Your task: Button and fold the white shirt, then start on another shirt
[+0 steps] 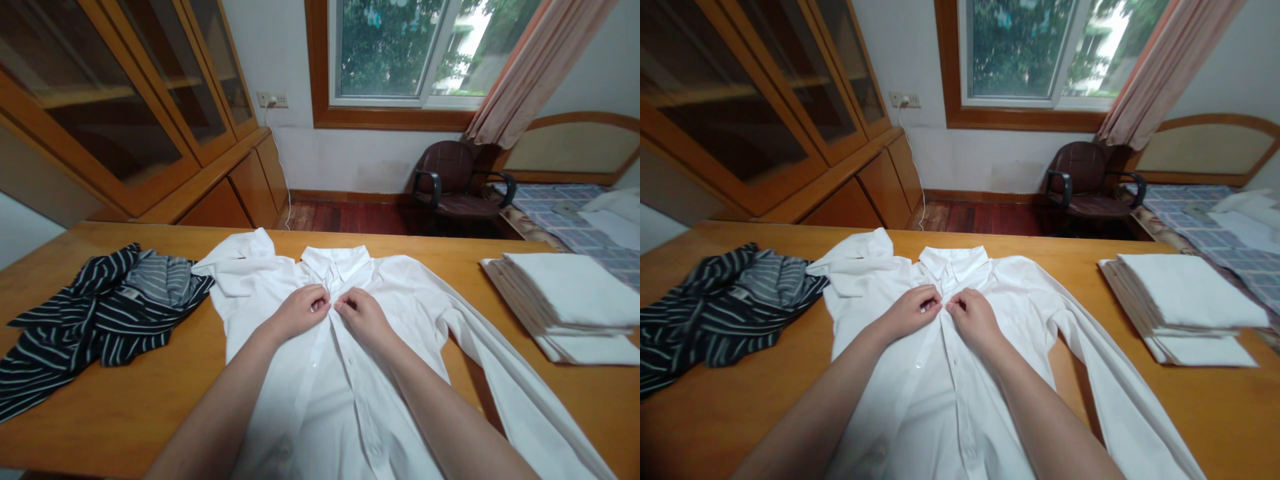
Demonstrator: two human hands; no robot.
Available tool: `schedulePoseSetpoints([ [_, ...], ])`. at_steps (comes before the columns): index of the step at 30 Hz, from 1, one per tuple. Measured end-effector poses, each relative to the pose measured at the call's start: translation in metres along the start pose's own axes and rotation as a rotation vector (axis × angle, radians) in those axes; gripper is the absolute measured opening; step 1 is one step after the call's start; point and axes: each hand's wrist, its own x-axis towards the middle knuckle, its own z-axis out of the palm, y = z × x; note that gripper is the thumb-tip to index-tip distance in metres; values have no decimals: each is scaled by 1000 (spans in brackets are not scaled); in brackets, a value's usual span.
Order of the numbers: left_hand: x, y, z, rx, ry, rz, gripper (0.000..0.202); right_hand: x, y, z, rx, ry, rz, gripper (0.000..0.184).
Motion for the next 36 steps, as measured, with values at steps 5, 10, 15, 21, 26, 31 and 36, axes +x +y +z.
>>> schedulePoseSetpoints([
  [5,1,0,2,-18,13,-43,6,0,-1,0,-22,-13,-5,12],
  [10,1,-3,3,-30,16,-59,6,0,0,0,-16,-3,-22,13],
  [15,1,-5,2,-41,17,-62,9,0,-2,0,-2,10,-9,11],
  [21,2,-4,2,-52,14,-72,11,-1,-4,-2,21,45,9,13],
  [26,2,-6,3,-50,24,-66,12,-1,-3,1,15,53,6,6],
  [31,2,-5,3,-53,25,-70,12,-1,1,5,49,48,-13,4],
  [36,2,-5,2,-40,26,-69,11,-1,5,6,55,33,-61,13],
])
